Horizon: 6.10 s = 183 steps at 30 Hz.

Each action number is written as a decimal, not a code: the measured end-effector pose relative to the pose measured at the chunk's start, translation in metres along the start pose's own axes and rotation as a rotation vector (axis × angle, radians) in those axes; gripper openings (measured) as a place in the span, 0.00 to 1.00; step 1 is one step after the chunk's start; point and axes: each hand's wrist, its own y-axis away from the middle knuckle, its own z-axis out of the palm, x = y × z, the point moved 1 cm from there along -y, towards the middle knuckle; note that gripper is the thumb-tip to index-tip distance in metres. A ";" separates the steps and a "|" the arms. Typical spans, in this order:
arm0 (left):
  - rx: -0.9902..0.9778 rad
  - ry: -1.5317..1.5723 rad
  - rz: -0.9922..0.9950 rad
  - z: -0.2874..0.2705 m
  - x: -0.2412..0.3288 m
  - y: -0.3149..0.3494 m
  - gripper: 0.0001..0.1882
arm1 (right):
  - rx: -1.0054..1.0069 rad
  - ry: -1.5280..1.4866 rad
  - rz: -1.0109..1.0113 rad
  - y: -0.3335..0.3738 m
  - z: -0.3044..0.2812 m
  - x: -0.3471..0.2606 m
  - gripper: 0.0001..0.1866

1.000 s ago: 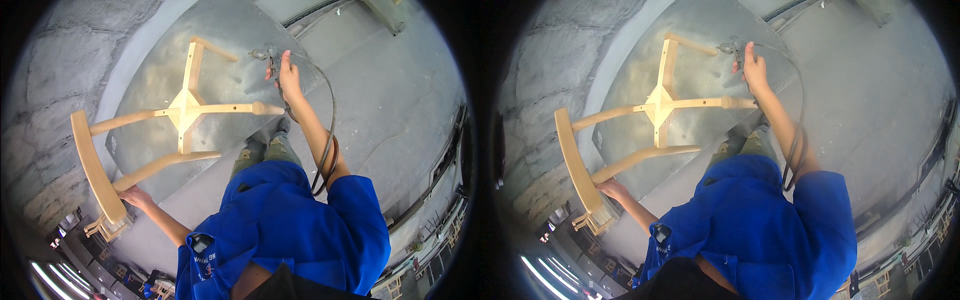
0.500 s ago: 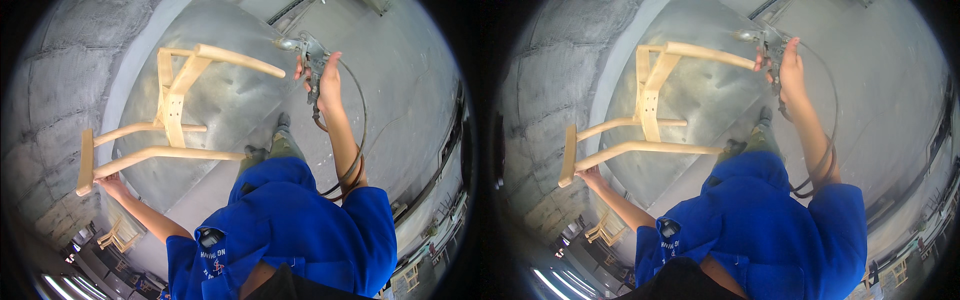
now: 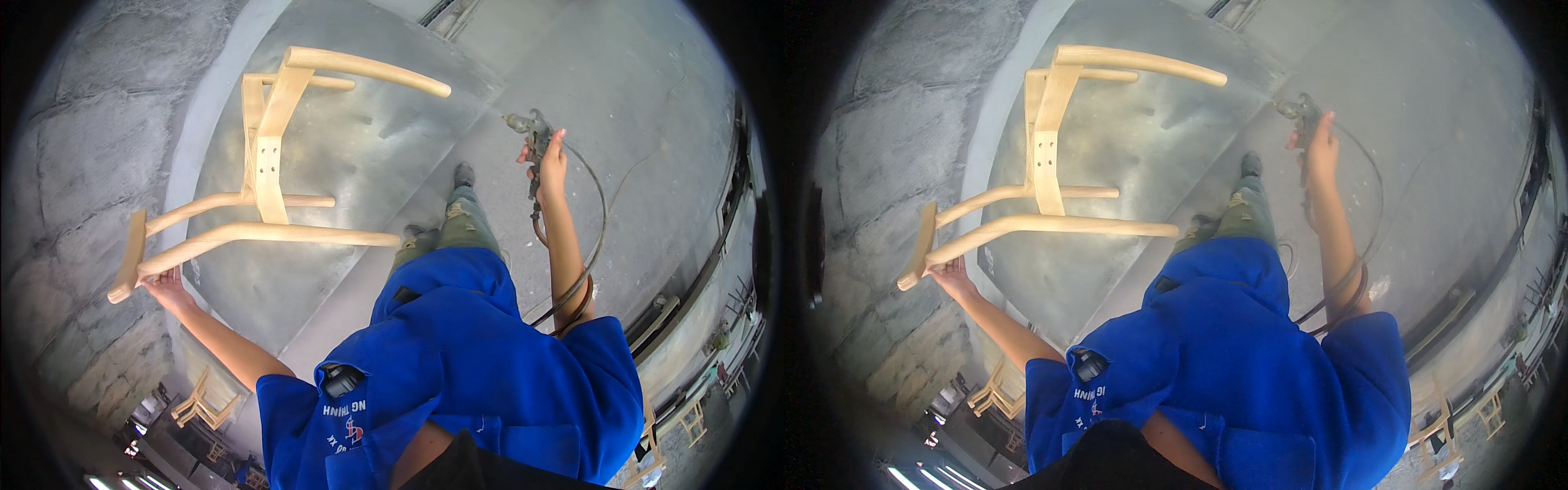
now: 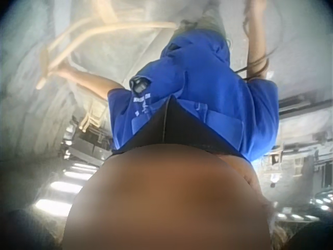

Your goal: The person uses a spray gun to apply finish to multiple wooden chair frames in a workshop. They lift and rotate each chair to coat all sides, then place it on a metal sheet before moving to the next unit.

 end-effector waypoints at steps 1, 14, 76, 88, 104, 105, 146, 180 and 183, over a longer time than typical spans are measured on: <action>-0.009 0.017 -0.002 -0.004 -0.002 -0.004 0.39 | 0.057 0.022 -0.010 0.002 -0.005 0.009 0.40; -0.036 -0.207 0.684 -0.012 0.102 -0.020 0.34 | -0.762 0.091 -0.403 0.170 0.095 0.011 0.33; -0.024 -1.183 0.967 -0.043 0.137 0.079 0.22 | -1.059 1.193 -0.903 0.205 0.005 -0.005 0.43; -0.756 -1.457 1.263 0.253 0.216 0.209 0.30 | -0.752 0.757 -0.897 0.155 0.011 -0.047 0.44; -0.266 -0.559 0.821 0.082 -0.060 0.219 0.14 | -0.412 -0.138 -0.367 0.096 -0.015 -0.185 0.54; -0.441 -0.487 0.475 0.068 -0.131 0.237 0.20 | -0.296 -0.083 -0.369 0.097 -0.012 -0.178 0.55; -0.723 -0.889 -0.836 -0.275 -0.257 0.554 0.28 | -0.827 0.078 -0.401 0.117 -0.053 -0.016 0.56; -0.811 -0.876 -0.985 -0.416 -0.308 0.454 0.27 | -0.313 0.115 0.363 0.129 0.163 0.251 0.41; -0.838 -0.835 -0.946 -0.405 -0.335 0.449 0.27 | -0.439 0.406 0.139 0.156 0.162 0.234 0.36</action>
